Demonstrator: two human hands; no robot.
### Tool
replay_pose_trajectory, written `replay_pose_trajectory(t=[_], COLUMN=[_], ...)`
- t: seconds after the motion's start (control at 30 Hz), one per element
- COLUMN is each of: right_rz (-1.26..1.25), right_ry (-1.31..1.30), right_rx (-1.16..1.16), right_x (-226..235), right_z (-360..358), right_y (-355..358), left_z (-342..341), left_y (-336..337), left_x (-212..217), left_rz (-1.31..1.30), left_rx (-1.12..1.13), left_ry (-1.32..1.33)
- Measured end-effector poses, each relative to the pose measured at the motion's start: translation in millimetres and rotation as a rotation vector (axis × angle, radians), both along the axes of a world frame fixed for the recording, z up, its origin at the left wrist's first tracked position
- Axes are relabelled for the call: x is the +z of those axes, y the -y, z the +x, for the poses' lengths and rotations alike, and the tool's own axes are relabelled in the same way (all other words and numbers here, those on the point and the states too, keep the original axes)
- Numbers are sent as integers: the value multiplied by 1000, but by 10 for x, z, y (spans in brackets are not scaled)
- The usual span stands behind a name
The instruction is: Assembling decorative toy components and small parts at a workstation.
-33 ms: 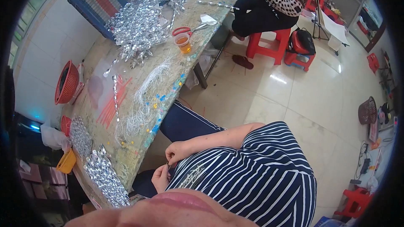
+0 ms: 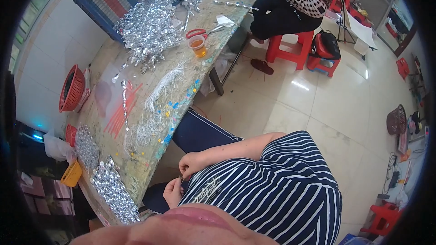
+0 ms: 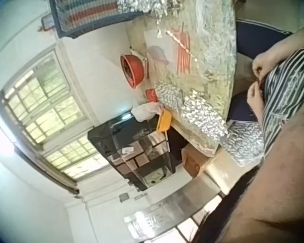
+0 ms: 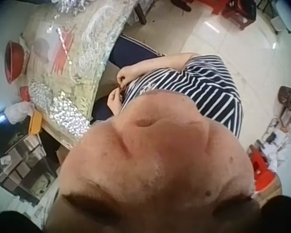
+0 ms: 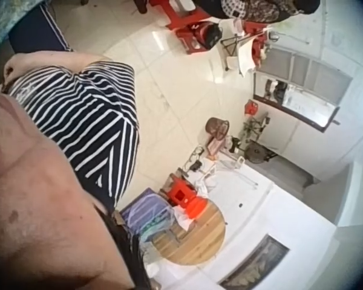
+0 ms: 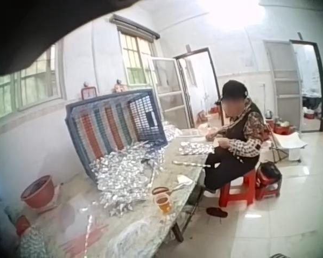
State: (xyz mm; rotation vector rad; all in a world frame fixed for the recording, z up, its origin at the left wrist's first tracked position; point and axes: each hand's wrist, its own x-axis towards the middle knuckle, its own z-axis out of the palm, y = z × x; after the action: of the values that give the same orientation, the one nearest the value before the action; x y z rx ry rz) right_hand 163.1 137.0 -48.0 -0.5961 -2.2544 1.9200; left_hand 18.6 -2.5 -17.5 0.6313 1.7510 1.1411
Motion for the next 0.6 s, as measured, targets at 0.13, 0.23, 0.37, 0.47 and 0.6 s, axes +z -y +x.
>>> replay_pose_trajectory(t=[0.13,0.23,0.37,0.47,0.6], right_rz=[207,299,330,298,306], right_ry=[-43,-34,-57,-29,-37], right_rx=[30,60,3,3,-13], right_x=[-88,-116,-44,-77,-76], right_z=[-20,-20,34,37,40], right_y=[-27,-48,-53,-72,-81], left_z=[-39,-75,-137,-180,-280], left_y=[42,69,115,160,203], left_x=[-13,-34,-73,-98,-105], left_rz=[22,34,10,52,59], left_rx=[37,63,101,109,128], left_ry=[-30,-51,-123,-148,-187])
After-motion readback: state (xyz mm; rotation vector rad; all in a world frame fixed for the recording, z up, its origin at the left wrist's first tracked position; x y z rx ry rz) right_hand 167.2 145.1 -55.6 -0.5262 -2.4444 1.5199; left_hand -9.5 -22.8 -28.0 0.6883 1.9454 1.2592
